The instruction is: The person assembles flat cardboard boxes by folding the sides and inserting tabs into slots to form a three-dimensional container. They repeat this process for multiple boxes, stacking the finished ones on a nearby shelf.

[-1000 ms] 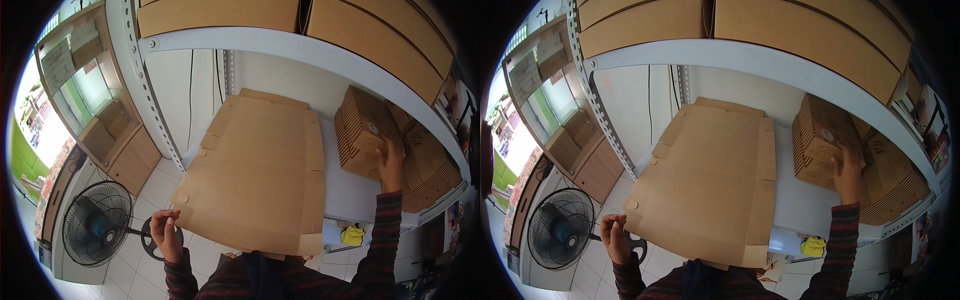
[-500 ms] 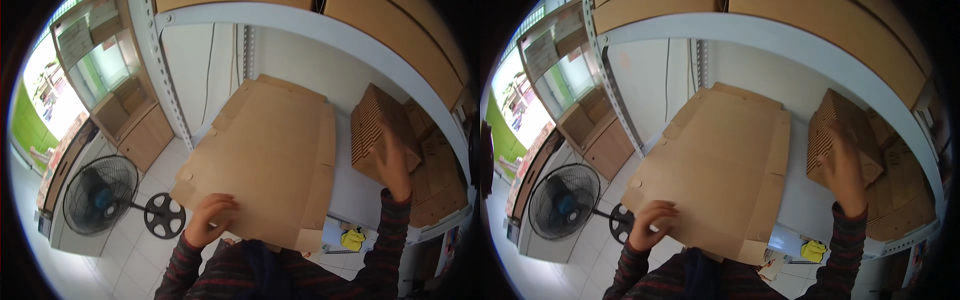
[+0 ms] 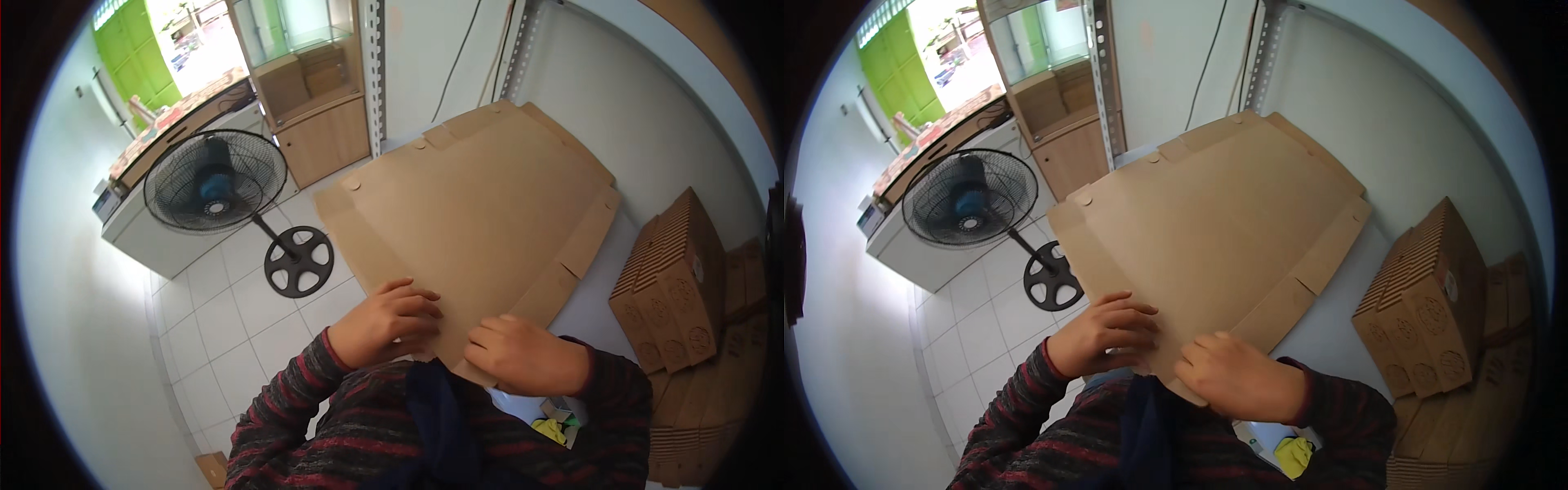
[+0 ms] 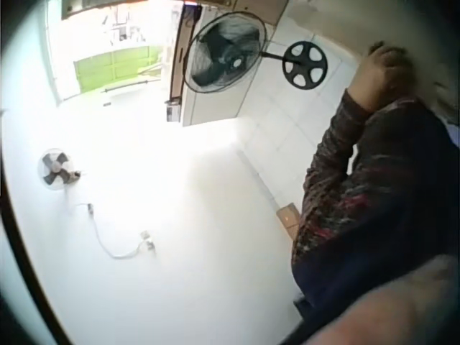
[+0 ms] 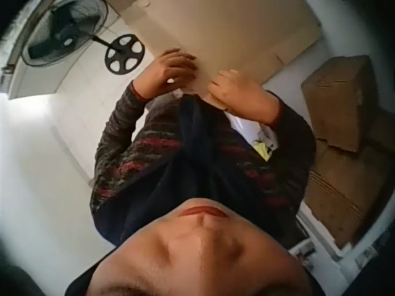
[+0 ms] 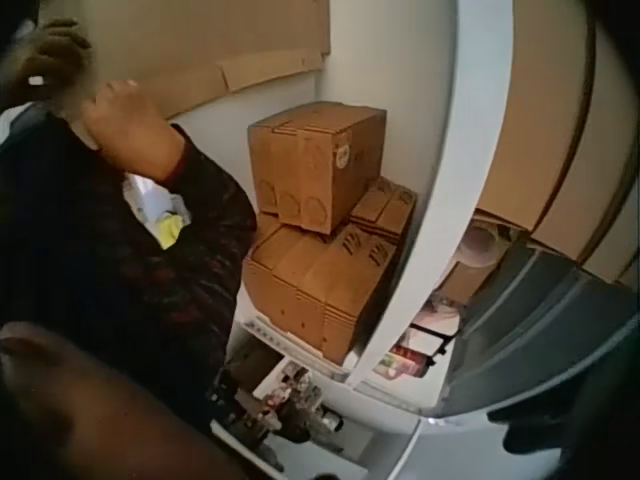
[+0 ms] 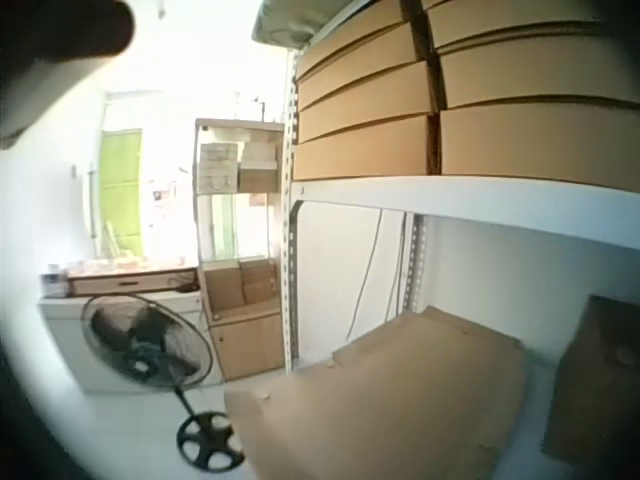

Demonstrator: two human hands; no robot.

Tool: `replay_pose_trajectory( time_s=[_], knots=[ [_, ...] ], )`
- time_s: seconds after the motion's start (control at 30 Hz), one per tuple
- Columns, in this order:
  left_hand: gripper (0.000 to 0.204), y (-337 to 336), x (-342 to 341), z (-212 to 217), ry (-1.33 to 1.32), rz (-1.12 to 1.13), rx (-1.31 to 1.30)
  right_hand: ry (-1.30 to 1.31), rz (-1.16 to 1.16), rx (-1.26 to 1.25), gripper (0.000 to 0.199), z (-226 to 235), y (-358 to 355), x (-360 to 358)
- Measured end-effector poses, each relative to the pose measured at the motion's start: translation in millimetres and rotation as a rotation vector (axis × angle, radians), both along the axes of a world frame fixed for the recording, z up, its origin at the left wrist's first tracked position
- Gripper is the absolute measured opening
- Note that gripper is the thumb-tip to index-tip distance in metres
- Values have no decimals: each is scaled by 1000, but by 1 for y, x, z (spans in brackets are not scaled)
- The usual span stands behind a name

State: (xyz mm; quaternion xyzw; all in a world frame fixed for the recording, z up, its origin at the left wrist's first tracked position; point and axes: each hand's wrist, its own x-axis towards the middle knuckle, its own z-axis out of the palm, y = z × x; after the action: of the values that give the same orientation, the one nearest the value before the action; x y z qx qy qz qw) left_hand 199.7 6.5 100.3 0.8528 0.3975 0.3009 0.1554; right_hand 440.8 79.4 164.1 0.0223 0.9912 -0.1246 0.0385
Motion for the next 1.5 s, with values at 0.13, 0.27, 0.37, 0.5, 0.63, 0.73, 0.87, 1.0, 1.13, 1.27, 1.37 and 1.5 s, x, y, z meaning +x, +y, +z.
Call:
replay_pose_trajectory(
  time_s=[0.13, 0.27, 0.37, 0.5, 0.63, 0.73, 0.87, 1.0, 1.13, 1.27, 1.37, 1.5],
  knots=[
    [12, -4, 9, 0, -82, 153, 57, 197, -12, -93, 18, 6, 12, 7],
    [9, 7, 24, 5, -131, 288, 168, 237, -214, -57, 24, 34, 20, 15],
    [9, 20, 30, 18, -137, 288, 245, 312, -217, -60, 34, 35, 15, 21],
    [11, 28, 30, 34, -155, 303, 325, 252, -233, -176, 49, 51, 16, 31],
    [11, 35, 25, 53, -128, 324, 339, 290, -295, -224, 48, 69, 16, 40],
    [11, 40, 27, 57, -174, 300, 328, 358, -341, -189, 37, 79, 9, 38],
    [12, 44, 22, 60, -186, 295, 353, 424, -360, -93, 30, 70, 11, 38],
    [13, 39, 30, 70, -192, 303, 348, 655, -501, -222, 30, 59, 29, 29],
    [15, 33, 47, 57, -221, 293, 354, 882, -611, -619, 31, 32, 48, 15],
    [16, 29, 52, 46, -260, 336, 364, 890, -443, -155, 29, 26, 50, 6],
    [16, 33, 52, 39, -321, 381, 391, 789, -326, -106, 33, 30, 41, 6],
    [17, 34, 53, 48, -305, 325, 422, 749, -282, -28, 28, 33, 40, 12]
  ],
)
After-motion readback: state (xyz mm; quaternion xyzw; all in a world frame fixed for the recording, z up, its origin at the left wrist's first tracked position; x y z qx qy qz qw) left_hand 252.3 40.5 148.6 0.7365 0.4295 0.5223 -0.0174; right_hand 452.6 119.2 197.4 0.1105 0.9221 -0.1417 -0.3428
